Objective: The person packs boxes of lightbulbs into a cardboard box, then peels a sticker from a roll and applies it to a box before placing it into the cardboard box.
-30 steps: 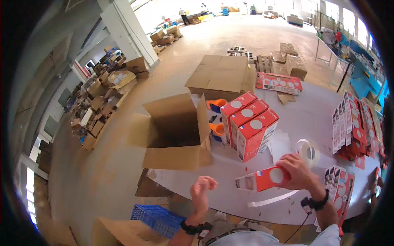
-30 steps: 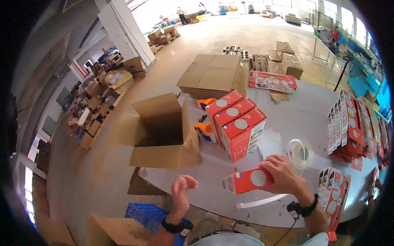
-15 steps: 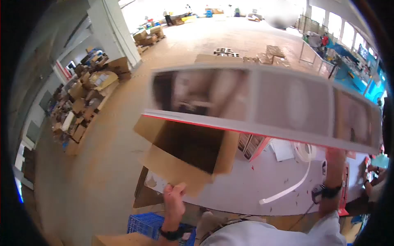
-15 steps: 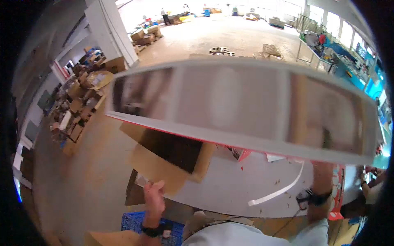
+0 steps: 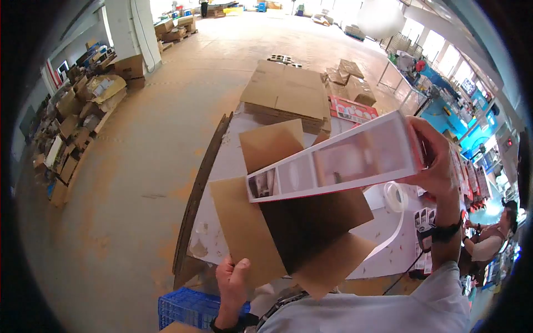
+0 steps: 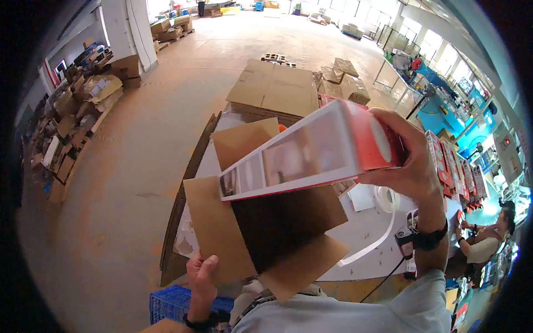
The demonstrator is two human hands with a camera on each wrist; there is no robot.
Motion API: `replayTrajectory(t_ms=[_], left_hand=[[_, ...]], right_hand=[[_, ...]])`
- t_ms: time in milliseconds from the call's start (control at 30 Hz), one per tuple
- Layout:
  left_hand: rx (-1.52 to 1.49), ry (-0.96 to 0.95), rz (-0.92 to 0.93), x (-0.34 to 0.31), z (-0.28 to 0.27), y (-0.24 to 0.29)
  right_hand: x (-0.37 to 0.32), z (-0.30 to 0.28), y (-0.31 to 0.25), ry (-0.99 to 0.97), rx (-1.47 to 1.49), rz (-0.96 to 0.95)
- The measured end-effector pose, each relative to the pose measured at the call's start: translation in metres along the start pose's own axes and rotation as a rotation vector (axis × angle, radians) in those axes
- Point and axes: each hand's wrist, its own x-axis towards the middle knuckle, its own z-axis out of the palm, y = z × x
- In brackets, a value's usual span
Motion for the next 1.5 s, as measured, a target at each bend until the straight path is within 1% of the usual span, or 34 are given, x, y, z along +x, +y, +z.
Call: replayTrajectory(t_ms=[67, 100, 167, 233, 433, 500, 567, 633, 767, 833, 933, 1033, 1133, 1233, 1333, 1433, 1500], left_hand=[[-0.004, -0.013, 0.005, 0.003, 0.004, -0.001], [-0.006, -0.018, 0.005, 0.002, 0.006, 0.003], [-0.009, -0.017, 0.012, 0.001, 0.006, 0.006], [-0.006, -0.004, 0.019, -0.001, 0.002, 0.008], [0.176, -0.019, 0.035, -0.012, 0.001, 0.031], [0.162, 0.003, 0.055, -0.012, -0.001, 0.027], [0.166, 0.004, 0.053, -0.009, -0.008, 0.028], [0.171, -0.007, 0.031, -0.007, -0.013, 0.029], [0.244, 0.006, 0.060, -0.007, -0.003, 0.042], [0.235, 0.000, 0.058, -0.007, -0.001, 0.046], [0.264, -0.032, 0.090, -0.005, -0.011, 0.035], [0.263, -0.067, 0.079, -0.009, -0.006, 0.042], [0.158, -0.075, 0.040, -0.008, -0.009, 0.045], [0.295, -0.137, 0.025, -0.004, -0.019, 0.040], [0.383, -0.146, 0.060, -0.003, -0.015, 0.041], [0.385, -0.151, 0.077, -0.001, -0.010, 0.048], [0.366, -0.160, 0.067, 0.000, -0.011, 0.048]], right_hand=[[0.013, 0.006, -0.034, -0.047, -0.232, -0.060], [0.017, 0.010, -0.044, -0.044, -0.297, -0.174], [0.022, 0.016, -0.056, -0.059, -0.323, -0.142], [0.028, 0.019, -0.066, -0.080, -0.325, -0.153], [0.038, 0.023, -0.092, -0.136, -0.413, -0.331], [0.040, 0.025, -0.093, -0.141, -0.423, -0.393], [0.041, 0.025, -0.086, -0.114, -0.336, -0.431], [0.041, 0.025, -0.088, -0.111, -0.334, -0.429], [0.035, 0.027, -0.108, -0.090, -0.425, -0.382], [0.033, 0.027, -0.118, -0.114, -0.477, -0.423], [0.035, 0.031, -0.132, -0.214, -0.559, -0.506], [0.045, 0.055, -0.111, -0.270, -0.508, -0.488], [0.059, 0.078, -0.074, -0.319, -0.405, -0.432], [0.066, 0.113, -0.028, -0.387, -0.367, -0.363], [0.063, 0.162, 0.020, -0.481, -0.378, -0.368], [0.059, 0.194, 0.038, -0.489, -0.515, -0.486], [0.058, 0.211, 0.040, -0.512, -0.624, -0.521]])
